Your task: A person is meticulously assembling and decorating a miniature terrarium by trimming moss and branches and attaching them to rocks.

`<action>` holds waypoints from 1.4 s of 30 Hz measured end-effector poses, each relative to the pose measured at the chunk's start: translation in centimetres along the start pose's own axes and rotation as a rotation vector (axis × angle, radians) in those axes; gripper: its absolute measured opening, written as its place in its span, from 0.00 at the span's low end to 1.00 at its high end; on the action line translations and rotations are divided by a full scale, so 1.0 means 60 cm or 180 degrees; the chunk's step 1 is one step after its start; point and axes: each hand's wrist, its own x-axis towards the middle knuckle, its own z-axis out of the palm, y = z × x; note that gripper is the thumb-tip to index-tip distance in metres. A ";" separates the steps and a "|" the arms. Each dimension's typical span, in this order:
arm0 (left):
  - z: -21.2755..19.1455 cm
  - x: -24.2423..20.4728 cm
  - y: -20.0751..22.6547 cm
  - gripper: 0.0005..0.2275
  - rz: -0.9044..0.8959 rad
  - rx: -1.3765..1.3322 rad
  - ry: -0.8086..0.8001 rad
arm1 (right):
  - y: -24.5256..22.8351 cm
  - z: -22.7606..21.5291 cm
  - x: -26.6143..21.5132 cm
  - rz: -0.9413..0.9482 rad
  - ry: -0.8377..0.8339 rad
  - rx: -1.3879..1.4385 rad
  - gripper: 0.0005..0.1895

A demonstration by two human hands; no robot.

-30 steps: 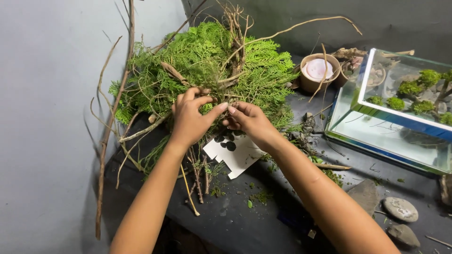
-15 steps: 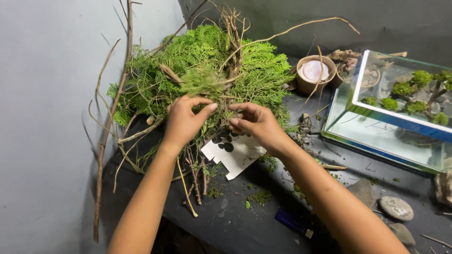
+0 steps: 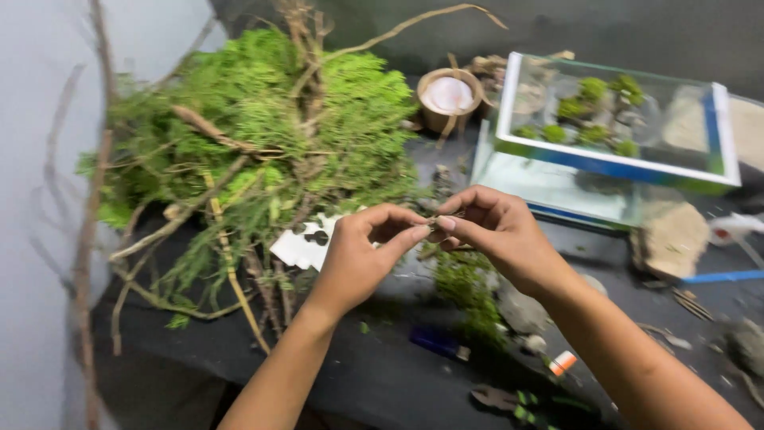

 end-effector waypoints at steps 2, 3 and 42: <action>0.039 0.007 0.005 0.05 0.0016 -0.0189 -0.0178 | -0.004 -0.035 -0.032 -0.0019 0.0171 -0.0034 0.11; 0.055 0.010 0.005 0.04 0.0053 -0.0218 -0.0277 | -0.006 -0.054 -0.048 -0.0116 0.0221 -0.0143 0.12; 0.251 0.131 -0.016 0.05 0.0614 0.2679 -0.3031 | 0.057 -0.245 -0.240 -0.0320 0.1429 -0.0718 0.23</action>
